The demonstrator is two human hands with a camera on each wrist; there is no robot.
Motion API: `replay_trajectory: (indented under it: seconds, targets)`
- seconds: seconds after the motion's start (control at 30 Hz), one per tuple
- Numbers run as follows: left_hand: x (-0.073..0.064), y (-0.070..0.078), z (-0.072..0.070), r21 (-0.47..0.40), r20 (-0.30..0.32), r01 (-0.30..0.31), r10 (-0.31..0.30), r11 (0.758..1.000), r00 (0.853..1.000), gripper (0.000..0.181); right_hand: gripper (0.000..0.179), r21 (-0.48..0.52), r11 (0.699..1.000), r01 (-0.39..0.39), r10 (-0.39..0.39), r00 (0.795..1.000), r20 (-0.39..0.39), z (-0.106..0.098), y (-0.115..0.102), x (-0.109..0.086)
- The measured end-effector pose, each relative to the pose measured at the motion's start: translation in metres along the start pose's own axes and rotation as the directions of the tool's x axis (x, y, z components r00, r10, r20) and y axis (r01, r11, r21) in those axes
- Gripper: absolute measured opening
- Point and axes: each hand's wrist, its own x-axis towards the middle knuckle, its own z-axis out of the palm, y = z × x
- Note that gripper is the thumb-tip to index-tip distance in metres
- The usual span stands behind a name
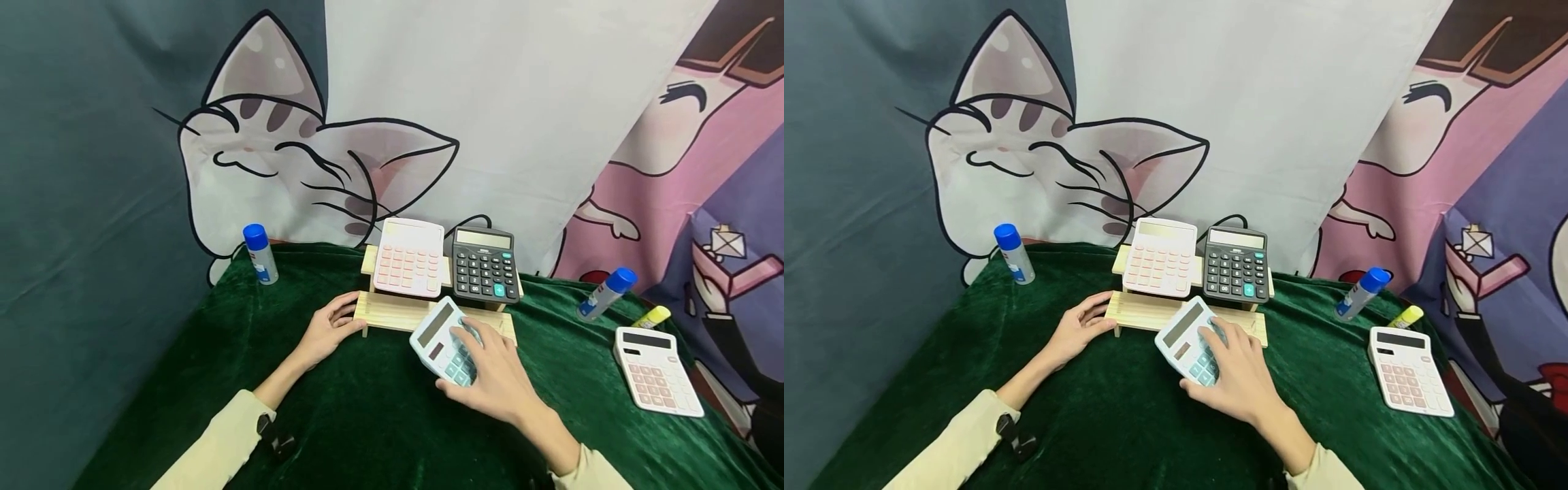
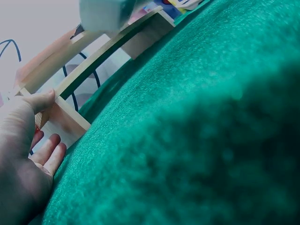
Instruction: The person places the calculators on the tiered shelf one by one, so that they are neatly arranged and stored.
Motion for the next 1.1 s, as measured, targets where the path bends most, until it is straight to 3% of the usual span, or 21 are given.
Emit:
replay_trajectory:
  seconds: [0.2,0.53,0.73,0.83,0.97,1.1]
  targets:
    - [0.0,0.001,0.002,-0.003,0.003,0.002,-0.002,1.0,1.0,0.062,0.088,-0.014,0.999,-0.042,0.041,0.999,-0.017,0.017,-0.01,0.021]
    - [-0.001,0.0,0.001,-0.025,-0.003,0.007,-0.007,1.0,1.0,0.059,0.094,-0.035,0.977,-0.209,0.208,0.977,-0.038,0.035,-0.042,0.05]
    - [0.001,-0.001,0.005,-0.021,-0.007,-0.001,0.001,1.0,1.0,0.059,0.102,0.0,0.968,-0.252,0.251,0.967,0.034,0.031,-0.048,0.052]
    - [0.001,-0.001,0.007,-0.018,0.011,-0.001,0.001,1.0,1.0,0.06,0.096,0.062,0.974,-0.22,0.216,0.974,0.067,0.022,-0.042,0.042]
    - [0.001,0.0,0.006,-0.011,-0.001,-0.005,0.005,1.0,1.0,0.059,0.078,0.11,0.989,-0.095,0.089,0.994,0.063,0.015,-0.031,0.03]
    - [0.0,-0.001,0.003,-0.005,-0.008,-0.001,0.001,1.0,1.0,0.059,0.065,0.136,0.991,0.008,-0.017,0.998,0.059,0.014,-0.024,0.027]
